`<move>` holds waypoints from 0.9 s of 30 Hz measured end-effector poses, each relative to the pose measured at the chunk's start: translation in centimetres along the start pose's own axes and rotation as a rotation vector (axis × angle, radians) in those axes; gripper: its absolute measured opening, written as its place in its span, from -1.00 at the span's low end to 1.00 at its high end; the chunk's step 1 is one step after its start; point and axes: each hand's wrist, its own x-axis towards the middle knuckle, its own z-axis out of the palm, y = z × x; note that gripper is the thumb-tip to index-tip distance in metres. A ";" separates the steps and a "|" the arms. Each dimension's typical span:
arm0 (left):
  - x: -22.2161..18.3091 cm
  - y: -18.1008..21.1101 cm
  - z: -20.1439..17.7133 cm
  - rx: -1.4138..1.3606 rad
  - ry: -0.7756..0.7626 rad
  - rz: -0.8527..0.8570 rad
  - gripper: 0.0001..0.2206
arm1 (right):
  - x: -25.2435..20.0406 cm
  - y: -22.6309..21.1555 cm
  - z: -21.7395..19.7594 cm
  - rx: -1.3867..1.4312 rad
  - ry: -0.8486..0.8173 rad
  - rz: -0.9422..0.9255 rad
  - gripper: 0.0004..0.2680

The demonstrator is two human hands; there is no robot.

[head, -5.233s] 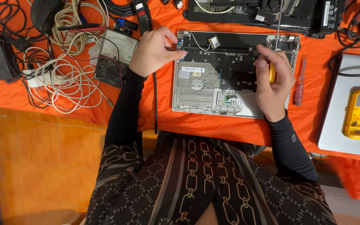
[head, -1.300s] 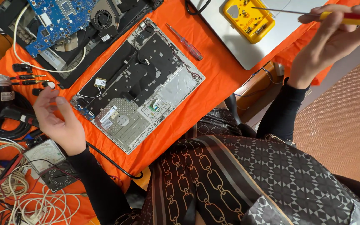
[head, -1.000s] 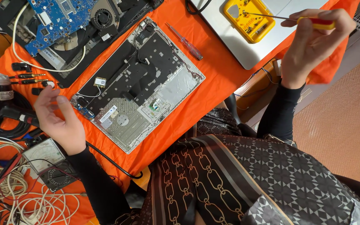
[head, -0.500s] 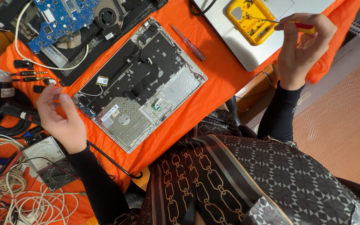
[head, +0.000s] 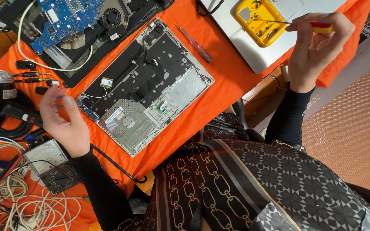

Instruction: Repairing a laptop by examining the internal components and reassembling pieces.

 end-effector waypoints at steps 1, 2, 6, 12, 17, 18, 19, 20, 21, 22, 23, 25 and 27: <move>0.0 0.0 0.0 0.000 0.000 0.001 -0.79 | 0.0 0.0 0.0 0.000 0.000 -0.001 -0.83; 0.0 0.0 0.0 0.003 0.000 0.001 -0.79 | 0.1 0.1 0.0 0.003 -0.003 -0.002 -0.83; -0.1 0.2 0.0 0.009 -0.002 -0.003 -0.79 | -0.1 0.5 -0.2 -0.013 -0.006 0.002 -0.84; 0.0 0.2 0.1 0.009 0.000 -0.014 -0.79 | -0.1 0.7 -0.3 0.002 -0.008 -0.002 -0.83; 0.0 0.2 0.1 0.000 -0.003 -0.022 -0.78 | -0.2 0.6 -0.5 0.004 -0.022 0.009 -0.85; 0.0 0.2 0.1 0.003 -0.003 -0.025 -0.78 | -0.3 0.7 -0.6 0.019 -0.023 0.017 -0.85; 0.0 0.2 0.1 0.004 -0.003 -0.024 -0.78 | -0.4 0.8 -0.6 0.019 -0.023 0.017 -0.85; 0.0 0.1 0.1 0.003 -0.003 -0.026 -0.78 | -0.5 0.8 -0.6 0.016 -0.020 0.021 -0.85; 0.0 0.1 0.1 0.002 -0.002 -0.028 -0.78 | -0.5 0.9 -0.6 0.014 -0.017 0.025 -0.85; 0.0 0.1 0.1 0.002 -0.003 -0.027 -0.78 | -0.4 0.8 -0.6 0.014 -0.016 0.025 -0.85; 0.0 0.0 0.1 0.003 -0.004 -0.024 -0.78 | -0.3 0.8 -0.5 0.008 -0.010 0.008 -0.84; 0.0 0.0 0.1 0.005 -0.006 -0.024 -0.78 | 0.0 0.6 -0.4 0.002 -0.006 -0.007 -0.84; 0.0 0.1 0.1 0.012 -0.008 -0.017 -0.78 | 0.2 0.3 -0.3 -0.036 -0.008 -0.029 -0.84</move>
